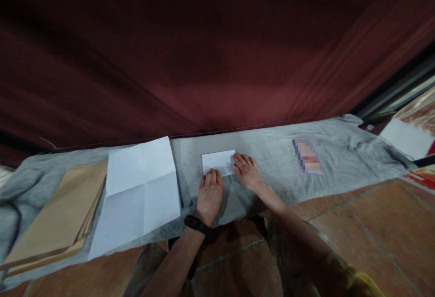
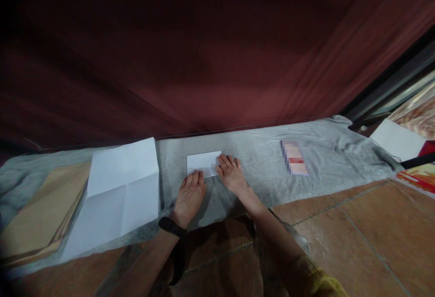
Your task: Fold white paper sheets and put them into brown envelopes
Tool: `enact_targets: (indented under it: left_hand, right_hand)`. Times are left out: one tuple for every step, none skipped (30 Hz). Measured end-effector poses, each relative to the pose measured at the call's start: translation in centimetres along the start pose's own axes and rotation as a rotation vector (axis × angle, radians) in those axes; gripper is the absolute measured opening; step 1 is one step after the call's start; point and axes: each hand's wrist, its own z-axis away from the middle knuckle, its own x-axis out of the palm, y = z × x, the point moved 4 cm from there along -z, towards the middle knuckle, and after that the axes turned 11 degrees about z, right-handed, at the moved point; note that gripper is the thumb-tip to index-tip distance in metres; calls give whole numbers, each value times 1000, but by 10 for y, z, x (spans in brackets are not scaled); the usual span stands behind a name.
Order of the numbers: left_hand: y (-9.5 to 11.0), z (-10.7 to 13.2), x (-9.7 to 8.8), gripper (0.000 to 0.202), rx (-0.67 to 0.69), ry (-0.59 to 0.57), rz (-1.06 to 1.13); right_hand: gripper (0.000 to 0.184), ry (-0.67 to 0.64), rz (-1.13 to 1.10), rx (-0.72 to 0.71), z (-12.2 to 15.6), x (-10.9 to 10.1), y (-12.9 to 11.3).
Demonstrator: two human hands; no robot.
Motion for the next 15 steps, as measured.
enact_targets:
  left_hand:
    - [1, -3, -1, 47, 12, -7, 1]
    - [2, -5, -1, 49, 23, -12, 6]
    - [3, -7, -1, 50, 29, -15, 13]
    - [4, -10, -1, 50, 32, -18, 19]
    - [5, -12, -1, 50, 31, -21, 22]
    - [5, -15, 0, 49, 29, -24, 22]
    - [6, -18, 0, 47, 27, -25, 18]
    - [6, -20, 0, 47, 27, -23, 14]
    - [6, -23, 0, 46, 30, -19, 11]
    - [7, -26, 0, 45, 31, -13, 10]
    - [7, -28, -1, 45, 30, -6, 14]
    - [7, -29, -3, 44, 26, 4, 23]
    - [7, -30, -7, 43, 23, 16, 43]
    - [7, -30, -12, 42, 20, 36, 77]
    - [6, -29, -19, 41, 9, 64, 126]
  right_hand:
    - [54, 8, -5, -2, -1, -1, 0]
    - [53, 17, -11, -2, -2, -2, 1]
    - [52, 26, -17, 1, -3, -3, 1]
    - [51, 35, -23, 5, -4, -4, 1]
    - [50, 42, -29, 9, -5, -5, 1]
    - [49, 47, -35, 12, -6, -6, 1]
    - [48, 50, -43, 13, -7, -6, 2]
    - [47, 51, -55, 13, -8, -7, 2]
    - [46, 52, -72, 11, -9, -7, 2]
    - [46, 52, -98, 9, -9, -7, 2]
    - [46, 55, -137, 8, -10, -8, 3]
    - [46, 60, -194, 12, -11, -9, 5]
    - [47, 66, -275, 24, -12, -10, 7]
    - [48, 71, -385, 47, -14, -13, 10]
    - [51, 78, -526, 81, -15, -15, 13]
